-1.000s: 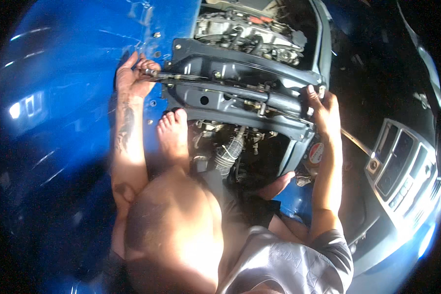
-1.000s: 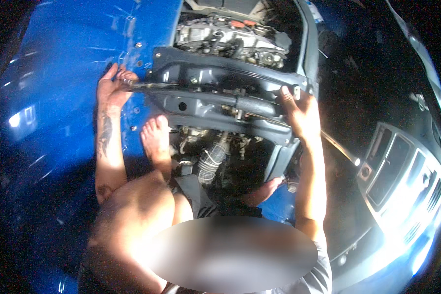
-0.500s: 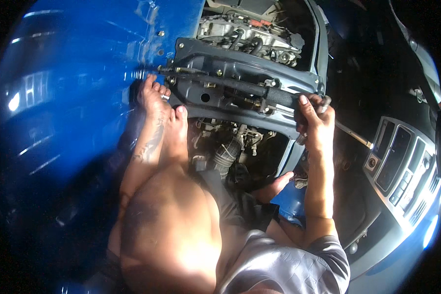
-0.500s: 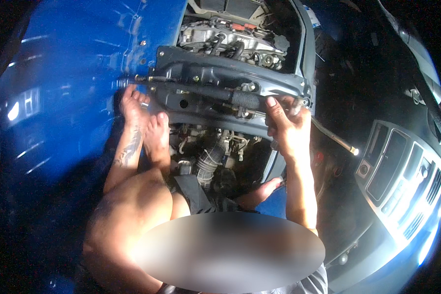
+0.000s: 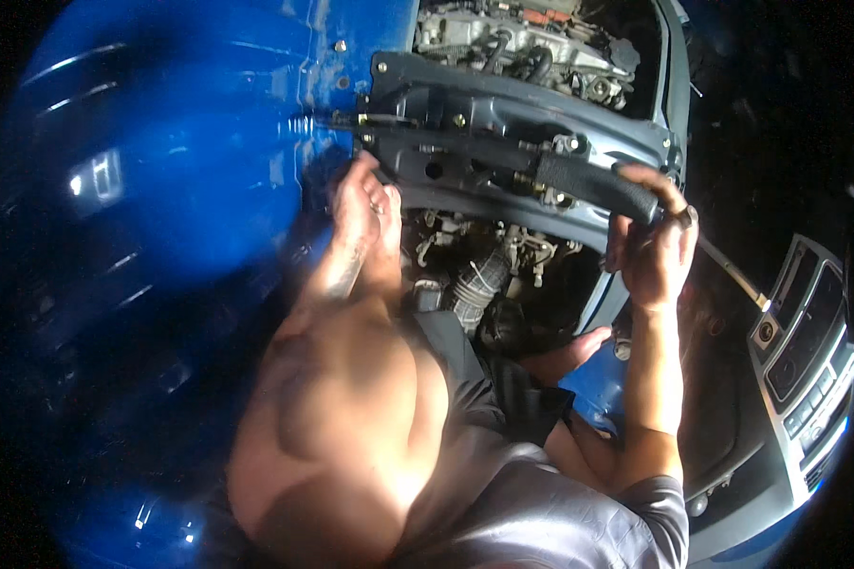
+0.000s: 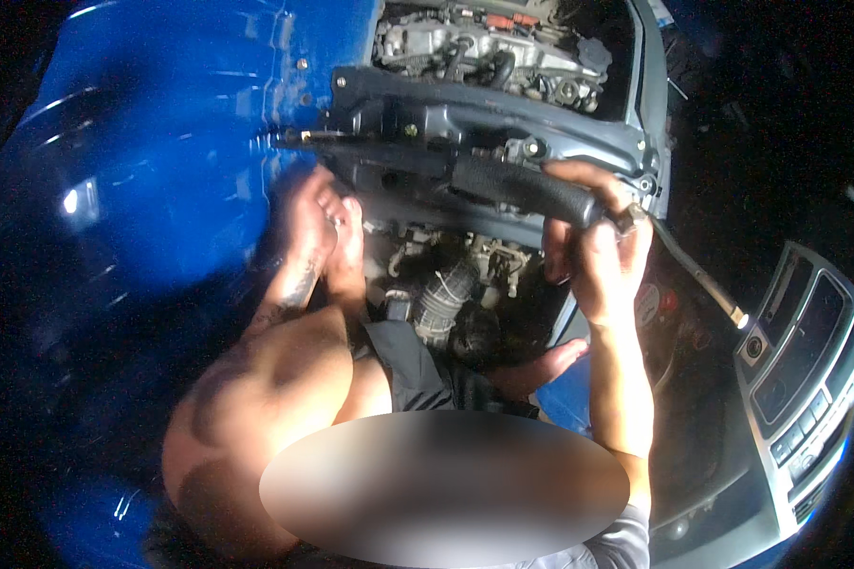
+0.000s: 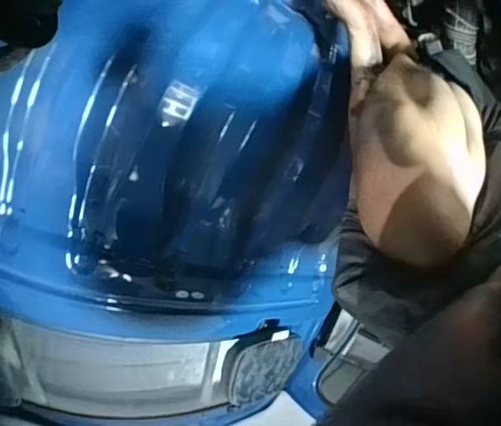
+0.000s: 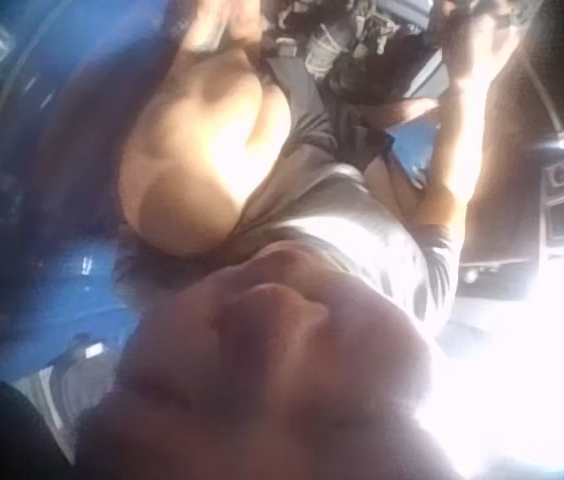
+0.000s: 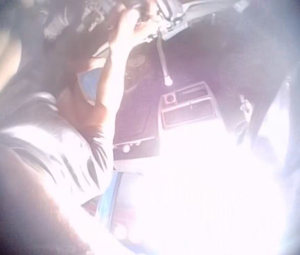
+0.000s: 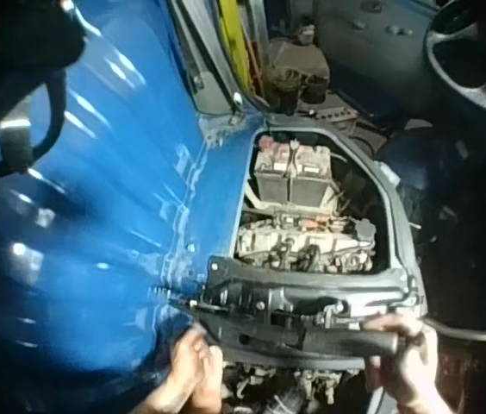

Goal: The person removes a metal bracket from the engine compartment of a blue vehicle using a socket wrench and then detaches cables from the bracket by hand.

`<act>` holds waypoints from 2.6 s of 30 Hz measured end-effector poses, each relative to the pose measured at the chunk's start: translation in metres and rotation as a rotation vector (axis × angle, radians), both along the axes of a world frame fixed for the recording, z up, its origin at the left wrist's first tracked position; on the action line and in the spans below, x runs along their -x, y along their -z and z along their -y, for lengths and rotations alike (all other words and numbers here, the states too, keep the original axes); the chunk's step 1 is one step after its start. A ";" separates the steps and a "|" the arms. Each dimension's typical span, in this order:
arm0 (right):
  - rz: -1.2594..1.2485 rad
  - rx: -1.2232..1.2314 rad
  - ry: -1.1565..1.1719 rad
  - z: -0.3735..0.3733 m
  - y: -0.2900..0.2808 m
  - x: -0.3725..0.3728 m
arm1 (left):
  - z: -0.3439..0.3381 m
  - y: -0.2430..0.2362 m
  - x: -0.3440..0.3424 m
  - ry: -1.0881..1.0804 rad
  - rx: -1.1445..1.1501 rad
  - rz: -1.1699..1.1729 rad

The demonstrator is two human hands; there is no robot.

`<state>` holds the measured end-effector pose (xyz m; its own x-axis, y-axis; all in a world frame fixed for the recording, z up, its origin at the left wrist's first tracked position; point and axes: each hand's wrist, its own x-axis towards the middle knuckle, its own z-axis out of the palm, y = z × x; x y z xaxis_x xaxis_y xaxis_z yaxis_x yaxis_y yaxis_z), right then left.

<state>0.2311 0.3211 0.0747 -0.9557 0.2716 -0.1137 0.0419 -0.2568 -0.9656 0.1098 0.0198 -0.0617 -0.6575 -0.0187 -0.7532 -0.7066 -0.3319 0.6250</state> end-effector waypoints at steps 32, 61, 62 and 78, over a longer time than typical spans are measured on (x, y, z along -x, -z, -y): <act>0.271 0.695 0.914 0.079 -0.026 0.039 | -0.173 -0.157 0.019 1.337 0.560 -1.503; 0.511 0.151 0.962 0.017 0.060 -0.003 | -0.216 -0.117 0.031 1.699 0.539 -1.457; 0.536 -0.042 0.968 0.014 0.060 -0.005 | -0.201 -0.137 0.042 1.544 0.303 -1.194; 0.366 -0.324 0.282 0.049 -0.046 0.118 | -0.012 -0.049 0.092 0.030 0.139 -0.482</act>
<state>0.1136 0.2723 0.1204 -0.7551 0.5869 -0.2921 0.3616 0.0011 -0.9323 0.0182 0.0322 -0.0124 -0.9317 -0.0730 -0.3558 -0.3349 -0.2065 0.9194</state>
